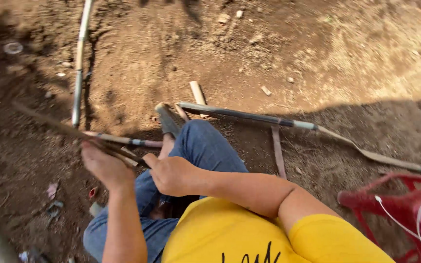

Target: Sanding the end of a PVC pipe using sandpaper to prepare it for connection.

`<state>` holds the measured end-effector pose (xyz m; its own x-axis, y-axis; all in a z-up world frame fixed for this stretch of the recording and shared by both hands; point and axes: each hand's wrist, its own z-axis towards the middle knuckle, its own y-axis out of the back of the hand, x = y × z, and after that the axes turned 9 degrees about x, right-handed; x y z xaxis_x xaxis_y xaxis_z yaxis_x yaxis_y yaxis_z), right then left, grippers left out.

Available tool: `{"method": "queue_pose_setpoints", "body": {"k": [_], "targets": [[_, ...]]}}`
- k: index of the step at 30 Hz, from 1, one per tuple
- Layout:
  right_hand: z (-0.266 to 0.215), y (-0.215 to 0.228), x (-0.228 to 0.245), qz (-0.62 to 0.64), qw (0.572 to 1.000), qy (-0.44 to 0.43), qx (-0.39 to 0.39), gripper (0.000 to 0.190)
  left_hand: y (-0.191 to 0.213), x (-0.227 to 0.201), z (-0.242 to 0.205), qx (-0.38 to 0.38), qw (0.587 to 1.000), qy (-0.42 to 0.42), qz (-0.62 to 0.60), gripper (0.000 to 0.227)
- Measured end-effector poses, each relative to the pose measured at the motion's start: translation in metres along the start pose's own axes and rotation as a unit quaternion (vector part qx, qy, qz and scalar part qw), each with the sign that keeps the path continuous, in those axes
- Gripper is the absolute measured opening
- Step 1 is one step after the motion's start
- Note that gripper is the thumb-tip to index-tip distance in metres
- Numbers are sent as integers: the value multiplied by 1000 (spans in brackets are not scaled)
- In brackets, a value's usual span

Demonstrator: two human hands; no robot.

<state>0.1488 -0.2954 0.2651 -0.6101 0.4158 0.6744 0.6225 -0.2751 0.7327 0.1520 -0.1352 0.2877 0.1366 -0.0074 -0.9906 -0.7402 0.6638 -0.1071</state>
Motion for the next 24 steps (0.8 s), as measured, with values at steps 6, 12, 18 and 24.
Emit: {"method": "queue_pose_setpoints", "body": {"k": [6, 12, 18, 24], "targets": [[-7, 49, 66, 9, 996, 91, 0, 29, 61, -20, 50, 30, 992, -97, -77, 47], [0, 51, 77, 0, 993, 108, 55, 31, 63, -106, -3, -14, 986, -136, -91, 40], [0, 84, 128, 85, 992, 49, 76, 29, 121, -93, -3, 72, 973, -28, -217, 32], [-13, 80, 120, 108, 986, 92, 91, 56, 130, -122, -10, 62, 968, -72, -233, 32]]}}
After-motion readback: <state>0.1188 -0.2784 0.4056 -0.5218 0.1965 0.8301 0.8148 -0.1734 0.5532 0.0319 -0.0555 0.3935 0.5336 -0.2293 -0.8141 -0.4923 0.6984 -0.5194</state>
